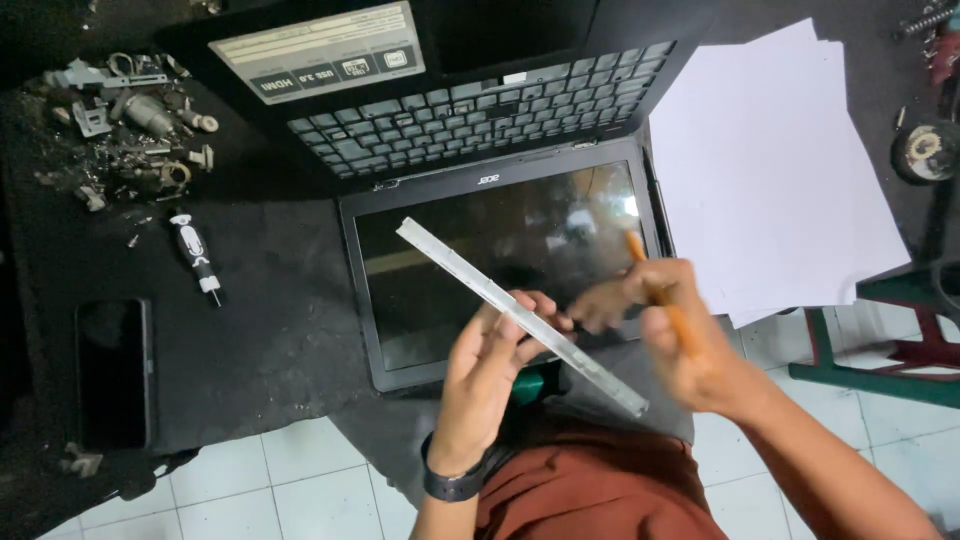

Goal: Disassembling a laptop to remove and clean the battery and internal components using various tools.

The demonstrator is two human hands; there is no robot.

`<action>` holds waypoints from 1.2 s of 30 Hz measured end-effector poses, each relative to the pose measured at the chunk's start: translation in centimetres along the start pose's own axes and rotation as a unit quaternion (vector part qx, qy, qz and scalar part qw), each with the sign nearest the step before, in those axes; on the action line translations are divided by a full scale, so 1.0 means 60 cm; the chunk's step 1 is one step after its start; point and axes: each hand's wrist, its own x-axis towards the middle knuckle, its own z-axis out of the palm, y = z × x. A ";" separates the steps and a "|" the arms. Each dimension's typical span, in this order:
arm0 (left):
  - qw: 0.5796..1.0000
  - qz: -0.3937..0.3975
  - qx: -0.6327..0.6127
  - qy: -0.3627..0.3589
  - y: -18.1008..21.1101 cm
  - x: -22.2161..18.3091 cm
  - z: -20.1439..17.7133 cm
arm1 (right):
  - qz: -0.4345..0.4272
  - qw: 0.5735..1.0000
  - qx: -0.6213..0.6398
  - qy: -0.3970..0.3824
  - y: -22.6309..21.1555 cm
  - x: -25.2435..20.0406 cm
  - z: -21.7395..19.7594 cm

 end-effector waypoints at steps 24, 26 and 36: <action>0.985 -0.145 0.069 -0.055 0.018 -0.020 0.037 | -0.118 0.945 0.298 0.065 0.121 -0.006 -0.020; 0.984 -0.163 0.064 -0.032 0.020 -0.020 0.042 | -0.170 0.968 -0.112 0.148 0.127 0.014 -0.031; 0.984 -0.157 0.065 -0.046 0.027 -0.022 0.037 | 0.226 0.870 -0.433 -0.065 0.107 0.026 -0.069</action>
